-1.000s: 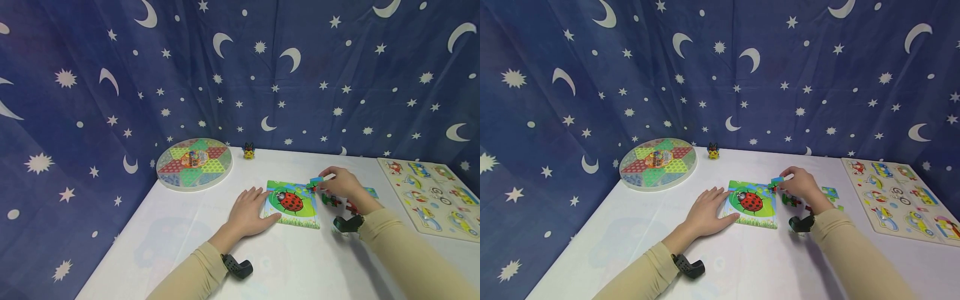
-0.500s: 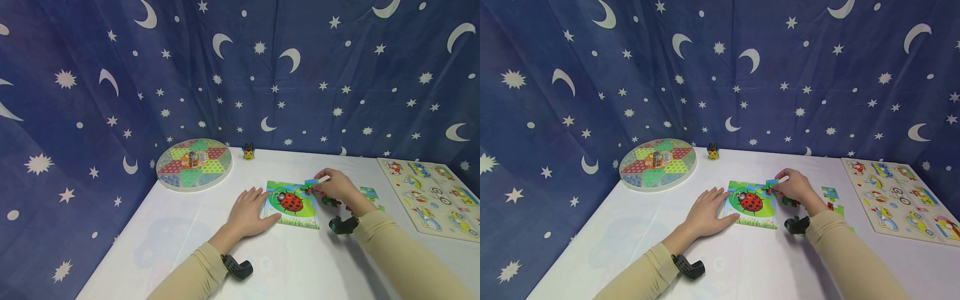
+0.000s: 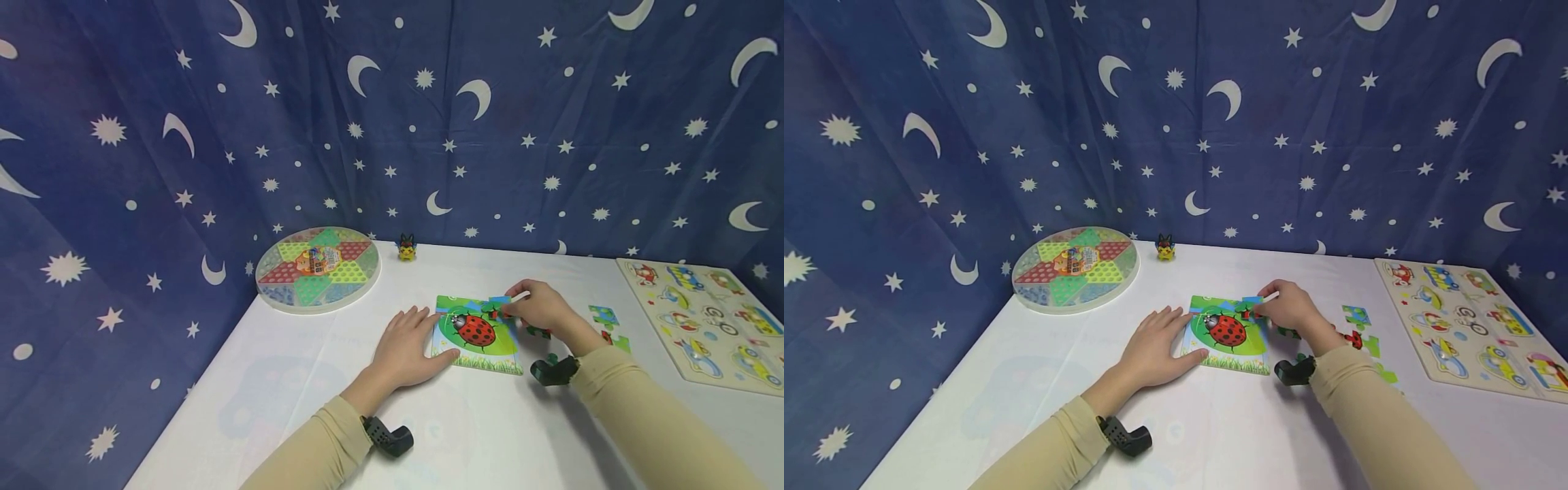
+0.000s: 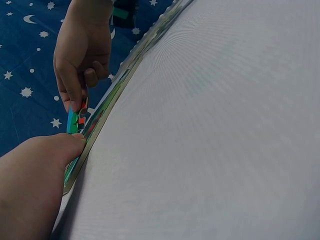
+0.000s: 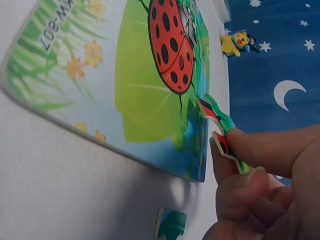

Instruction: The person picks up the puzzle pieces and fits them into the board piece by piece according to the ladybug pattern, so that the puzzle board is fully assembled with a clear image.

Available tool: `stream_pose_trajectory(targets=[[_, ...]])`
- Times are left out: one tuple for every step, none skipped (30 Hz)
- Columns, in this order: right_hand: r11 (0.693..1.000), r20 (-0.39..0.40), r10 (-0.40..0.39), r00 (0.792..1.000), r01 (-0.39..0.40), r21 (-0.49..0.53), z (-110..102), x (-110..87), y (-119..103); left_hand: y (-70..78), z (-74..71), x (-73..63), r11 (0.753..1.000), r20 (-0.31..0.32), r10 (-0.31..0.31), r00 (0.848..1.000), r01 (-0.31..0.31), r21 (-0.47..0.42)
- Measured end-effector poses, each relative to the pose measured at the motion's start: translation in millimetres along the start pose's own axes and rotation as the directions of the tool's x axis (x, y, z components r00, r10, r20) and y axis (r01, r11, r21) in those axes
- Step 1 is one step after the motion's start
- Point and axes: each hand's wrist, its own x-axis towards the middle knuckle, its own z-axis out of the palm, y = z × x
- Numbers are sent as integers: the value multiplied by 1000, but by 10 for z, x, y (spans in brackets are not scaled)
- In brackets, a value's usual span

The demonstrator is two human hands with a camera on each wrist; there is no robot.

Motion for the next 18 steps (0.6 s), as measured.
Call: stream_pose_trajectory(targets=[[1000,4,0,1000,0,5,11,-2,-5,-2,2,1,1000,2,-1,1000,1,0],[1000,8,-1,1000,1,7,21,-4,-8,-3,3,1,1000,5,-2,1000,2,1],[1000,9,-1,1000,1,3,31,-7,-13,-4,5,1,1000,7,-3,1000,3,0],[1000,10,-4,1000,4,-2,41,-12,-19,-5,7,2,1000,9,-5,1000,5,1],[1000,10,-6,1000,6,-4,51,-15,-25,-6,9,3,1000,11,-7,1000,7,0],[1000,9,-7,1000,8,-8,62,-15,-30,-7,9,3,1000,12,-7,1000,7,-1],[1000,6,-5,1000,5,-7,74,-10,-35,-7,9,4,1000,11,-7,1000,7,-1],[1000,6,-10,1000,10,-8,86,-7,-39,-6,9,5,1000,10,-7,1000,7,-2],[1000,5,-15,1000,15,-9,97,-3,-43,-6,9,5,1000,9,-6,1000,6,-3],[1000,5,-19,1000,19,-6,108,4,-46,-6,9,5,1000,7,-6,1000,6,-2],[1000,5,-22,1000,22,-1,120,8,-50,-6,9,5,1000,6,-5,1000,5,-2],[1000,6,-27,1000,27,0,130,13,-53,-5,9,5,1000,6,-5,1000,5,-1],[999,8,-32,999,32,4,138,15,-57,-5,8,7,1000,6,-5,1000,5,0],[999,10,-37,999,37,3,144,15,-61,-5,8,8,1000,6,-5,1000,5,1],[999,10,-39,999,39,3,150,20,-61,-5,6,9,1000,7,-7,1000,7,2],[999,13,-43,999,43,3,158,22,-63,-5,6,13,1000,8,-7,1000,7,3],[999,12,-43,999,43,0,165,23,-66,-6,6,17,1000,9,-7,1000,7,5],[999,11,-43,999,43,-3,171,27,-66,-6,4,20,1000,10,-7,1000,7,6]])
